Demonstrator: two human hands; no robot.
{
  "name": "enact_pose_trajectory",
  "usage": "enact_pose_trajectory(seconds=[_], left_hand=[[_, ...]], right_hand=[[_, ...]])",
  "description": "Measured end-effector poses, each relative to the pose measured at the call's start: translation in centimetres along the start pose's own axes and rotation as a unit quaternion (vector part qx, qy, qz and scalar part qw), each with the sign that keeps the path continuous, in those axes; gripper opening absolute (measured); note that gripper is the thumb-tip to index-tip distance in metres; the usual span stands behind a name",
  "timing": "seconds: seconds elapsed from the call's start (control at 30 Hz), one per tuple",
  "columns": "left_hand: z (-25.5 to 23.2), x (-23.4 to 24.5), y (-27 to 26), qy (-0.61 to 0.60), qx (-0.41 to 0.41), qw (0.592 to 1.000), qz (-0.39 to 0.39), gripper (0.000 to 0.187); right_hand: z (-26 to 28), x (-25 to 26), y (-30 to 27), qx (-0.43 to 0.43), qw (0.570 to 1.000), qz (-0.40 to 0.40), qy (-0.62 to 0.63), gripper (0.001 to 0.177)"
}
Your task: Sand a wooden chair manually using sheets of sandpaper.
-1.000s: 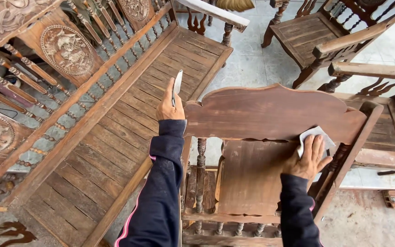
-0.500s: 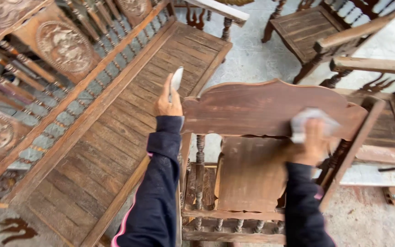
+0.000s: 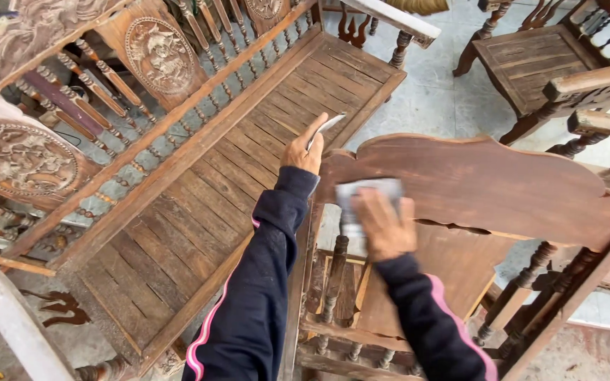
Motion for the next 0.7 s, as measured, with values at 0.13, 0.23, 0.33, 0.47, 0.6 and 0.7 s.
enact_pose_trajectory(seconds=[0.13, 0.23, 0.33, 0.47, 0.6, 0.7], left_hand=[[1.6, -1.5, 0.8, -0.03, 0.067, 0.997, 0.032, 0.04], [0.7, -1.5, 0.4, -0.107, -0.053, 0.993, -0.003, 0.04], [0.2, -1.3, 0.1, -0.093, 0.012, 0.995, 0.019, 0.04], [0.9, -1.3, -0.3, -0.094, 0.049, 0.994, 0.024, 0.043], [6.9, 0.3, -5.7, -0.335, 0.066, 0.931, -0.126, 0.043], [16.9, 0.0, -15.5, -0.557, 0.18, 0.791, -0.176, 0.043]], right_hand=[[-4.8, 2.3, -3.2, -0.008, 0.991, 0.033, -0.127, 0.065], [-3.4, 4.9, 0.2, -0.056, 0.994, -0.091, 0.025, 0.071], [0.8, 2.5, 6.2, -0.006, 0.999, -0.012, 0.03, 0.075], [2.1, 4.0, 8.0, 0.052, 0.989, -0.057, 0.124, 0.062], [1.9, 3.7, 5.3, 0.087, 0.988, -0.009, 0.125, 0.068], [1.5, 4.3, 5.7, 0.014, 0.978, -0.067, 0.198, 0.066]])
Point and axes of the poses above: each hand's wrist, its own y-axis towards the middle knuckle, its own x-axis out of the back of the hand, z = x × y, the point moved 8 cm from there along y, towards the middle knuckle, and after that the axes turned 14 degrees about x, right-handed, at the moved point
